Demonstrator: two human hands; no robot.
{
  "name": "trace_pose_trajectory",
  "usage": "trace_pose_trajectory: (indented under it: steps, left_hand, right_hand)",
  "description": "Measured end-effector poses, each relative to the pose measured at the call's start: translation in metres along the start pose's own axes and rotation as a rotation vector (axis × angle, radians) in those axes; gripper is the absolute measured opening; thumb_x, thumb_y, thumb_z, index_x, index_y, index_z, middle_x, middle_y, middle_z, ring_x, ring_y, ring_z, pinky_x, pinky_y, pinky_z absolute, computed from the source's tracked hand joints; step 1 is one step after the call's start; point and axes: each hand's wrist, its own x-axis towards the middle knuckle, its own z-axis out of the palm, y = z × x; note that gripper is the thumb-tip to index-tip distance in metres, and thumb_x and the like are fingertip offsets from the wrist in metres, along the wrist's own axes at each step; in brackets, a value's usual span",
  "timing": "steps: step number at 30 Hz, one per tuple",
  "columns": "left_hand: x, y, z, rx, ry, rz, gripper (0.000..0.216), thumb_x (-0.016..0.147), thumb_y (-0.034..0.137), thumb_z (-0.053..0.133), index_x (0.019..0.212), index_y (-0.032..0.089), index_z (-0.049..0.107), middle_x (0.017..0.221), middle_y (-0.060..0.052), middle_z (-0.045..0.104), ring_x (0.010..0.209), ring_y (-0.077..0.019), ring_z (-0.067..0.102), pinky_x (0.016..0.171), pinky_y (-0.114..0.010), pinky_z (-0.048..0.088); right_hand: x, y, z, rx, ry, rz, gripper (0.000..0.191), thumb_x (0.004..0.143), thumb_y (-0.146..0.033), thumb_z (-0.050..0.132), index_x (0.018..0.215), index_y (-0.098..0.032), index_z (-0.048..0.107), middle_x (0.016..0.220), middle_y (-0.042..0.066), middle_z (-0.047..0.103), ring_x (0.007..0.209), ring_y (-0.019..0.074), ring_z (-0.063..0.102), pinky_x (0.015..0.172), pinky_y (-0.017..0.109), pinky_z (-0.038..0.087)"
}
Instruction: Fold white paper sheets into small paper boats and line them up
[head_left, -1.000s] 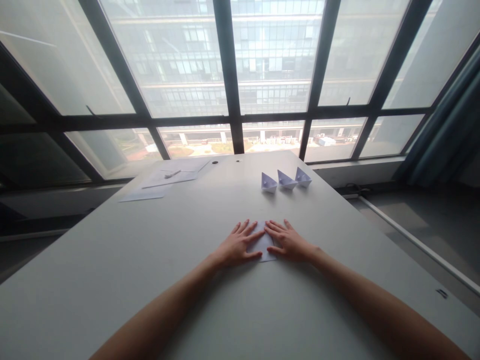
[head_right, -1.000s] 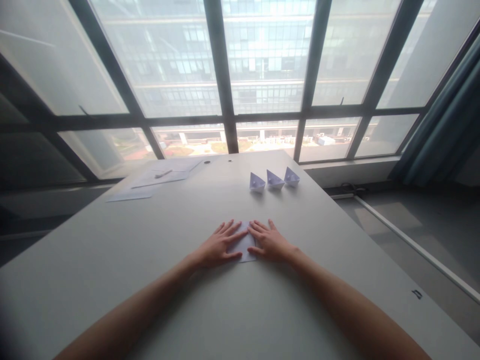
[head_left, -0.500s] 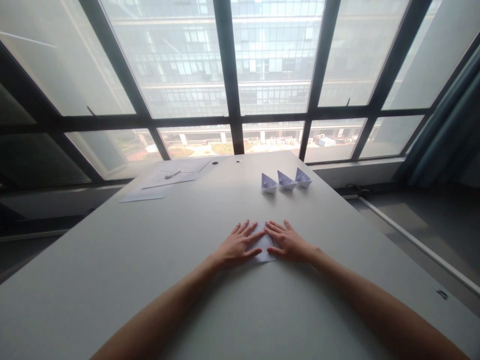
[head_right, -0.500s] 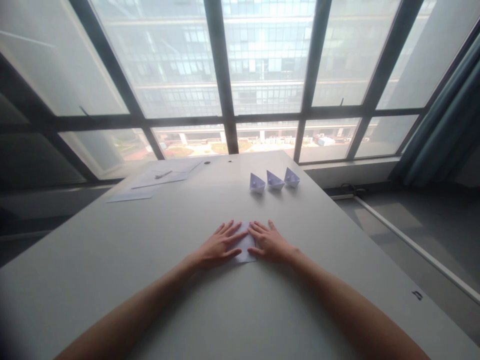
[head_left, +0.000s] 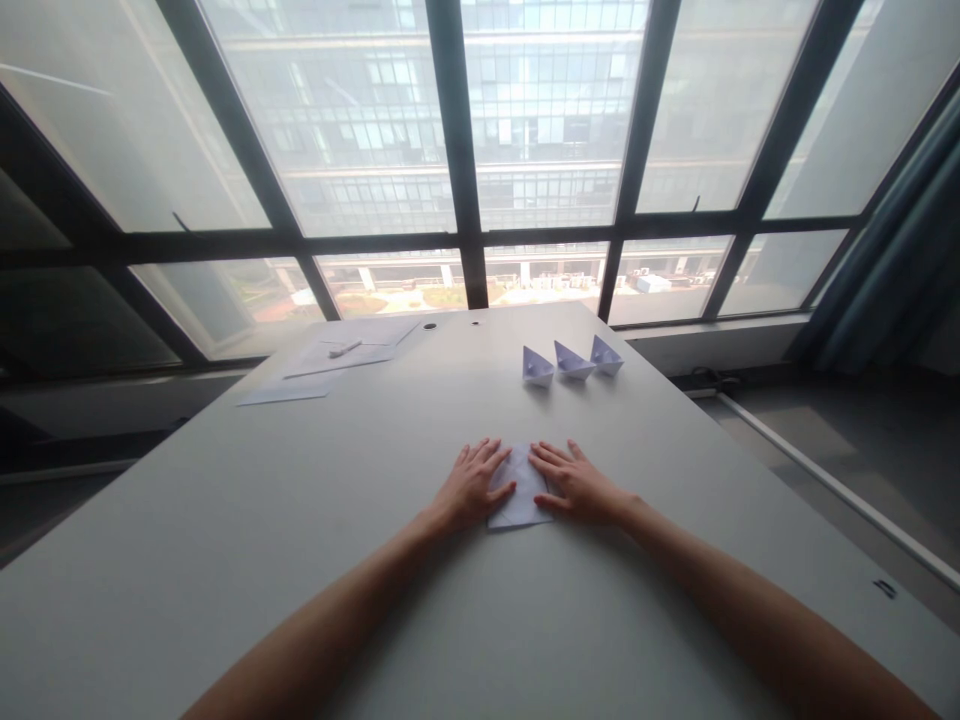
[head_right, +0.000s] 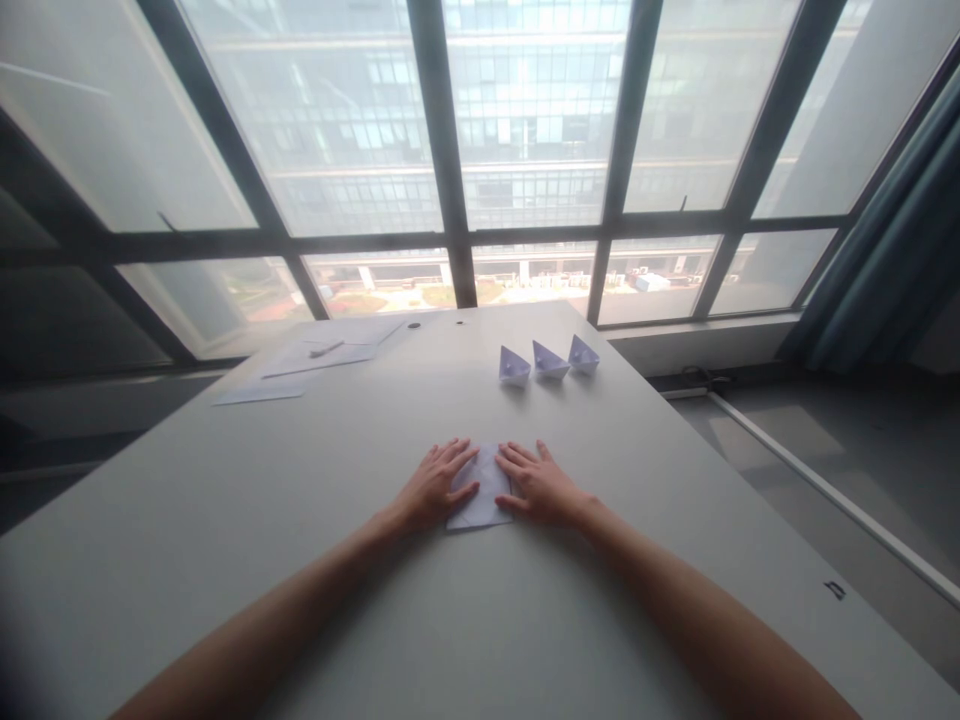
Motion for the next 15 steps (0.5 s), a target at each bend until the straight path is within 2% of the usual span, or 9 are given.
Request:
trace_pose_trajectory:
  steps: [4,11,15]
  left_hand:
    - [-0.0002,0.0017,-0.0011,-0.012,0.028,0.0,0.059,0.094,0.05,0.053,0.146,0.023,0.046,0.153,-0.012,0.044,0.143,-0.0306,0.035,0.121,-0.053,0.022]
    - [-0.0009,0.0015,0.0007,-0.047,0.076,0.018,0.063,0.093,0.046,0.057,0.15,0.022,0.041,0.152,-0.012,0.043,0.14,-0.0318,0.038,0.119,-0.054,0.025]
    - [-0.0015,0.0006,0.0002,-0.053,0.096,0.034,0.059,0.093,0.046,0.058,0.146,0.024,0.046,0.15,-0.013,0.044,0.138,-0.0324,0.042,0.119,-0.055,0.026]
  right_hand:
    - [-0.0001,0.001,0.001,0.009,0.008,-0.008,0.075,0.096,-0.059,0.045,0.157,-0.021,0.026,0.163,0.011,0.022,0.151,0.0299,0.018,0.121,0.058,0.003]
    - [-0.0006,0.0013,0.0022,0.014,0.024,-0.015,0.074,0.096,-0.058,0.046,0.157,-0.021,0.026,0.163,0.011,0.022,0.151,0.03,0.019,0.121,0.058,0.004]
    - [-0.0005,0.0015,0.0026,0.013,0.034,-0.021,0.073,0.096,-0.058,0.047,0.157,-0.023,0.027,0.163,0.011,0.023,0.151,0.0298,0.019,0.121,0.058,0.005]
